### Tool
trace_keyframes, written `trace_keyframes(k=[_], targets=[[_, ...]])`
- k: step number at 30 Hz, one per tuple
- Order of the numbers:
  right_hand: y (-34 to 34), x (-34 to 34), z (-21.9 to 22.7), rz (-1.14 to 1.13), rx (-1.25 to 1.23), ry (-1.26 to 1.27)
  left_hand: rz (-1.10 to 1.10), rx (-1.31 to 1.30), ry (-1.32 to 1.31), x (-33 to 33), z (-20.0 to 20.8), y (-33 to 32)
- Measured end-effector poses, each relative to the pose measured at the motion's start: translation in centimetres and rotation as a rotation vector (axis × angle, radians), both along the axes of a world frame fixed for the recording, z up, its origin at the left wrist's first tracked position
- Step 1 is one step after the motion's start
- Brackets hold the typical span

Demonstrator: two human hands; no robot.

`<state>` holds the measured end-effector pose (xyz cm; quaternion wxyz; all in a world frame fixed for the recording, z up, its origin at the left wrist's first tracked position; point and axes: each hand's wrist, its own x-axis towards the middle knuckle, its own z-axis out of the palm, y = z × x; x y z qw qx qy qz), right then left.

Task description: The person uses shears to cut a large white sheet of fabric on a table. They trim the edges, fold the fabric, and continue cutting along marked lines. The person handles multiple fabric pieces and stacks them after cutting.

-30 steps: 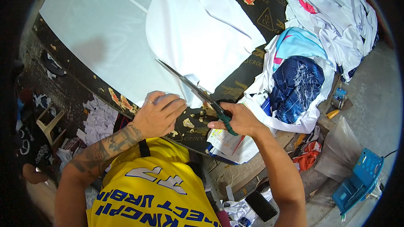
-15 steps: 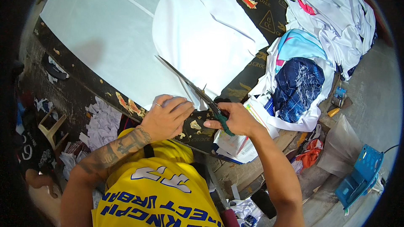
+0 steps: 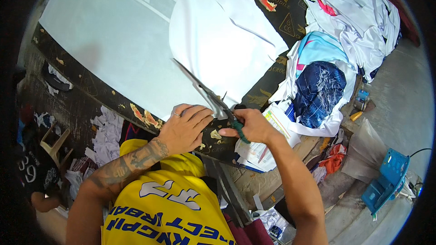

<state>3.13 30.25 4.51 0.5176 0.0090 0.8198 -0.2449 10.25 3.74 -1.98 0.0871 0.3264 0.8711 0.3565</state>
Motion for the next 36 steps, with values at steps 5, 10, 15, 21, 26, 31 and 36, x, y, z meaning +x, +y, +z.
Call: trace_keyframes(k=[5,10,15,21,26,31,36], targets=[[-3.9,1.1,0.9,-0.096,0.034,0.016,0.035,0.116,-0.141,-3.7,4.3,-5.0],[-9.9,2.8,2.0,-0.34,0.061,-0.016,-0.008,0.053,-0.266,-8.6,3.8,-14.5],[-16.1,3.3,1.9,-0.542,0.059,-0.035,-0.211,0.1,-0.35,-10.9,1.6,-17.6],[-22.0,1.5,1.0,-0.786,0.079,-0.113,-0.371,0.091,-0.432,-13.2,2.1,-18.1],[-24.9,-0.7,0.6,-1.027,-0.113,-0.031,-0.405,0.133,-0.485,-13.5,0.7,-19.1],[-27.1,-3.1,-0.6,-1.204,-0.184,-0.057,-0.443,0.118,-0.497,-13.0,0.3,-19.4],[-24.0,-5.1,2.1,-1.251,-0.335,-0.277,-0.401,0.054,-0.537,-16.7,2.3,-18.0]])
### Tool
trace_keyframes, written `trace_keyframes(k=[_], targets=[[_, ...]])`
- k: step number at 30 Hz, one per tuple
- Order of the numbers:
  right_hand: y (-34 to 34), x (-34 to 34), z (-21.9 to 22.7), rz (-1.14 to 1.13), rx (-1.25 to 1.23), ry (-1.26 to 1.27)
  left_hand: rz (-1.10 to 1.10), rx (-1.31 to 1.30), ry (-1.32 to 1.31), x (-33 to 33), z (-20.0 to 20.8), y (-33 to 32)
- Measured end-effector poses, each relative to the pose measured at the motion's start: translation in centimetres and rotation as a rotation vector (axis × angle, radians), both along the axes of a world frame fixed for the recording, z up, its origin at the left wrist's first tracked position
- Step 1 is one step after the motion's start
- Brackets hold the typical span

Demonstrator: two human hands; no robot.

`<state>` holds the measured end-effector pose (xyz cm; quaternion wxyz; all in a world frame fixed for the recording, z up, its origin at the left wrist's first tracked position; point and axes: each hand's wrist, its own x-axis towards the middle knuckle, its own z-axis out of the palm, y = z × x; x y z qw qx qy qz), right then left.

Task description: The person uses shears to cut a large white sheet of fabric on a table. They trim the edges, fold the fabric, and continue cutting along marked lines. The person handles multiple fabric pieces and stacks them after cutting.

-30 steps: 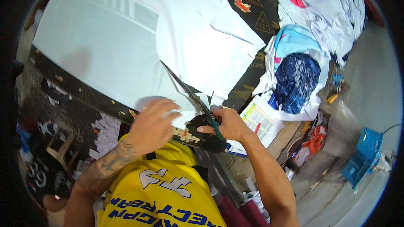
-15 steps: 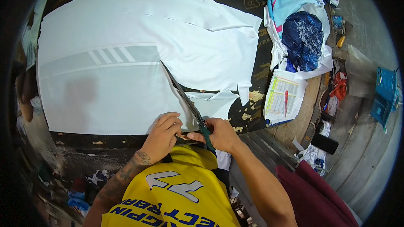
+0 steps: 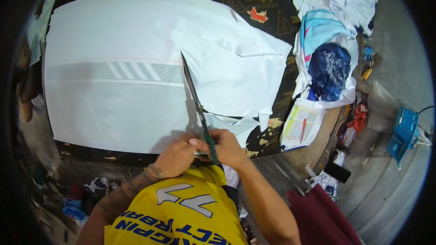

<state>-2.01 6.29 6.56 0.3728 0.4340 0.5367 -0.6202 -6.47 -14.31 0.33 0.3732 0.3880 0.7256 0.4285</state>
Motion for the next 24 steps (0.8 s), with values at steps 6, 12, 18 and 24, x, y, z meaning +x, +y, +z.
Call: trace_keyframes(k=[6,12,18,24], targets=[[13.2,-5.8,2.4,1.102,0.344,0.042,0.428,-0.141,0.674,-7.0,-2.4,1.9],[17.3,-17.0,-2.0,1.381,0.26,0.346,0.376,-0.233,0.819,-6.7,-3.4,1.8],[14.4,-19.0,-1.3,1.51,0.374,0.173,0.376,-0.21,0.83,-6.5,-3.6,1.9],[10.7,-21.6,-1.7,1.446,0.309,0.256,0.395,-0.199,0.835,-6.5,-3.7,1.8]])
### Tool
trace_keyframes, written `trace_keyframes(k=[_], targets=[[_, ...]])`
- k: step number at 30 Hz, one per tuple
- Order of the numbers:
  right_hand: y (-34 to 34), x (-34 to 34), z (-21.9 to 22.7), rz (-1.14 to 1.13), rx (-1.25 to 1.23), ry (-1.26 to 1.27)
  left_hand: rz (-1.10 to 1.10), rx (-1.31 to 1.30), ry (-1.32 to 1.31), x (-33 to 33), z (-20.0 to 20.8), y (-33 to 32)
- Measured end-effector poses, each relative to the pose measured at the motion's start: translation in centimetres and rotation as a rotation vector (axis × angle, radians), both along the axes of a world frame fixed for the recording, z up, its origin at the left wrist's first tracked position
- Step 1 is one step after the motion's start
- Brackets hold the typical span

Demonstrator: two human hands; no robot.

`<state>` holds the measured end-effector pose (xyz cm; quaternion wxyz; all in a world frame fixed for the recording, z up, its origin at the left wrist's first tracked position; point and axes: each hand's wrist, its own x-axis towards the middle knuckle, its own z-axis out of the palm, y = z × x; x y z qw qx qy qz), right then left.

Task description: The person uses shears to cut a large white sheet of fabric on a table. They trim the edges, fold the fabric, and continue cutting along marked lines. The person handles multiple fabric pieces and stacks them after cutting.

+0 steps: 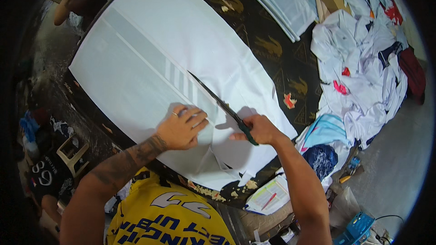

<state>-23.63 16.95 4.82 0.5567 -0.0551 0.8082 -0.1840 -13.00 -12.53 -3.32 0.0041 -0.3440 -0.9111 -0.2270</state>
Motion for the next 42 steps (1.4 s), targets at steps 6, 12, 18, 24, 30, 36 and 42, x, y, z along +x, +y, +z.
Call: trace_keyframes(k=[6,12,18,24,30,36,42], targets=[[-5.0,-2.7,0.2,-0.007,-0.012,0.032,-0.018,0.071,-0.073,-0.2,0.0,-0.4],[-7.0,-2.8,2.4,-0.026,0.012,-0.012,-0.004,0.145,-0.102,-0.2,-0.2,-0.5],[-6.4,-1.8,2.5,-0.065,-0.059,0.052,0.014,0.15,-0.139,0.0,-0.3,-0.5],[-7.2,-2.3,2.2,0.011,0.014,0.041,0.024,0.181,-0.102,-0.1,-0.5,-0.6],[-9.0,-3.8,0.2,-0.097,0.018,0.013,-0.005,0.177,-0.112,-0.2,-0.4,-0.8],[-9.1,-3.7,2.3,-0.096,-0.056,0.032,-0.036,0.191,-0.166,-0.3,-0.6,-0.9],[-11.5,-4.4,3.9,-0.051,0.085,0.005,-0.022,0.207,-0.16,-0.2,-0.8,-0.9]])
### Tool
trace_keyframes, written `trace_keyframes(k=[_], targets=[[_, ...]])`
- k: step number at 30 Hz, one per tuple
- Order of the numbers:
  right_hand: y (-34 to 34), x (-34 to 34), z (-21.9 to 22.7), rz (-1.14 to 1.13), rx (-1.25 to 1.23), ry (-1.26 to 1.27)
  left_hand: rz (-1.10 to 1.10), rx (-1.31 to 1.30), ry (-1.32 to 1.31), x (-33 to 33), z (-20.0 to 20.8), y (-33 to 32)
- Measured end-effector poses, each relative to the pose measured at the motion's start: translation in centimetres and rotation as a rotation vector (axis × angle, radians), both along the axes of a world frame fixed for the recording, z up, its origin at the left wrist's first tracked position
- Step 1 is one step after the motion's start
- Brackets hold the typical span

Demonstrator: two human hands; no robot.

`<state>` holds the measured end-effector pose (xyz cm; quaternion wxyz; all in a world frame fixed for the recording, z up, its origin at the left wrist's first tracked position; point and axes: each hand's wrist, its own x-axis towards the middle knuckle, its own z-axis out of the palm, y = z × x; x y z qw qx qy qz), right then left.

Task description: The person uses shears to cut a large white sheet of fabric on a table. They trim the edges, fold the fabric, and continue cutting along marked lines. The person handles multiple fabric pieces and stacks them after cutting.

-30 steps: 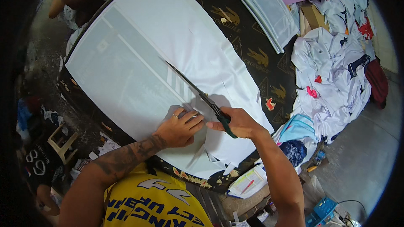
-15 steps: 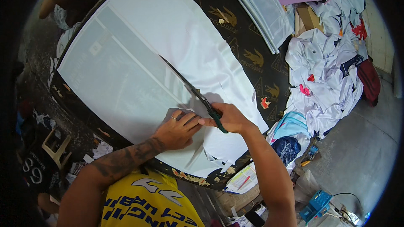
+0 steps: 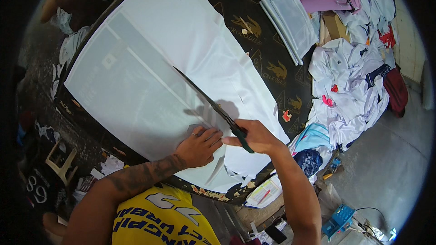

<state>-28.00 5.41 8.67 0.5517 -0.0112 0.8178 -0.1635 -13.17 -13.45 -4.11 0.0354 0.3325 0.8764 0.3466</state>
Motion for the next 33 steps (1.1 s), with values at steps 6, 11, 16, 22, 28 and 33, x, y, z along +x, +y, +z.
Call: trace_keyframes(k=[6,11,16,22,28,33], targets=[[-2.4,-2.2,-3.1,-0.008,-0.068,0.032,-0.011,0.009,-0.049,0.1,0.0,-0.1],[-5.4,-4.3,-3.1,-0.031,-0.087,0.042,0.011,0.086,-0.098,-0.3,0.1,-0.3],[-9.6,-7.1,-2.8,0.11,0.103,-0.074,0.002,0.113,-0.232,-1.3,1.3,-1.1],[-12.2,-9.3,-3.5,0.085,-0.059,0.005,0.002,0.117,-0.207,-1.2,1.4,-1.5],[-16.2,-11.8,-3.6,0.057,-0.089,0.058,-0.051,0.15,-0.287,-0.8,0.5,-1.0],[-18.8,-13.6,-4.7,0.06,-0.106,0.09,-0.082,0.181,-0.332,-1.2,0.8,-1.6]])
